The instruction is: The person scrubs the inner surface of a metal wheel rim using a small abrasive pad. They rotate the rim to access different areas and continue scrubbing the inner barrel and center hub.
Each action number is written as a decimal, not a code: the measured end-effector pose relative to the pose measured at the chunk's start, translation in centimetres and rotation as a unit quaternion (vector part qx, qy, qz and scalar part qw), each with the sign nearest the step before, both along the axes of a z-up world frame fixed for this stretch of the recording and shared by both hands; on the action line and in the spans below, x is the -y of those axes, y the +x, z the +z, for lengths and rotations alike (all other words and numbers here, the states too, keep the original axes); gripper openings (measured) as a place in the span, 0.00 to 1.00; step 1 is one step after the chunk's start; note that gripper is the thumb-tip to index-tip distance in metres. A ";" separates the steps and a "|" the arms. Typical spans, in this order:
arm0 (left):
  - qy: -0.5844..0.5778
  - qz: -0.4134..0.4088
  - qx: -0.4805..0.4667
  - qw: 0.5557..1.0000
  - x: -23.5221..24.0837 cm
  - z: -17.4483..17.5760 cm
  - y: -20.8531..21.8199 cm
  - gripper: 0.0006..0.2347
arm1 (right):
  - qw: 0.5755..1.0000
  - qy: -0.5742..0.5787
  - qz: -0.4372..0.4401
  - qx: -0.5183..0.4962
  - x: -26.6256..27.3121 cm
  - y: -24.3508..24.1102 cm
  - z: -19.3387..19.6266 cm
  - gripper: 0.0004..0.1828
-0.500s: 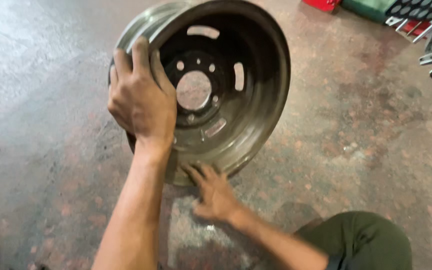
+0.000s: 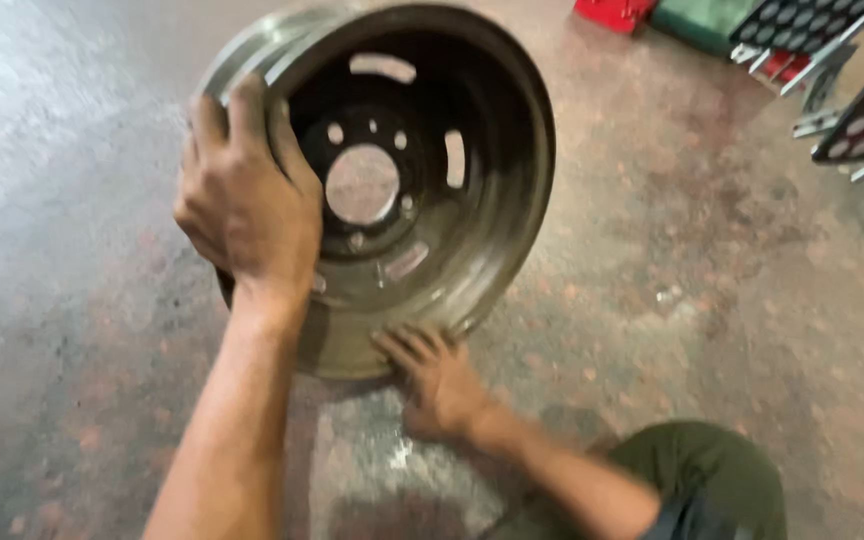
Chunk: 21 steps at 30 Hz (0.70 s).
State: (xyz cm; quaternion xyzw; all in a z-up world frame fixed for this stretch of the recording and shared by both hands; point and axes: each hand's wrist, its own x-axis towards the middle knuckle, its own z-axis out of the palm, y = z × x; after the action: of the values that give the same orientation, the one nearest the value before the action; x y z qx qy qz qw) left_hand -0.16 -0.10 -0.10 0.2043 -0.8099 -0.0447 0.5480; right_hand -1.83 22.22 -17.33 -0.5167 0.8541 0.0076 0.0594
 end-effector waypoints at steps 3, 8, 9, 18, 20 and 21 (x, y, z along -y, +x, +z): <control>0.006 -0.026 -0.005 1.000 0.8 0.5 0.3 0.06 | 0.962 0.261 -0.060 -0.061 -3.6 -7.6 4.0 0.59; -0.001 -0.010 -0.002 1.000 0.6 0.0 0.8 0.07 | 0.920 0.145 -0.057 -0.359 -7.9 -14.8 9.1 0.51; -0.005 -0.011 -0.005 1.000 0.5 0.2 0.7 0.06 | 0.956 0.126 -0.099 -0.248 -7.3 -12.7 7.7 0.53; 0.026 -0.037 -0.001 0.999 1.7 0.1 -0.6 0.07 | 0.965 0.204 -0.068 -0.150 -4.7 -9.8 5.7 0.60; 0.000 -0.013 -0.011 1.000 1.1 0.0 -0.3 0.07 | 0.901 0.267 -0.022 -0.342 -6.2 -12.8 8.4 0.50; -0.013 0.000 -0.013 1.000 0.8 -0.1 0.0 0.08 | 0.926 0.224 -0.062 -0.296 -5.8 -12.4 7.9 0.49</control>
State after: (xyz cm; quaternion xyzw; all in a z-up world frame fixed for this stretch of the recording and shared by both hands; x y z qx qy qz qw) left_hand -0.16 -0.87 -0.17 0.1967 -0.8031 -0.0373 0.5613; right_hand -14.19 28.02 -9.39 -0.4101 0.8393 0.3476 -0.0816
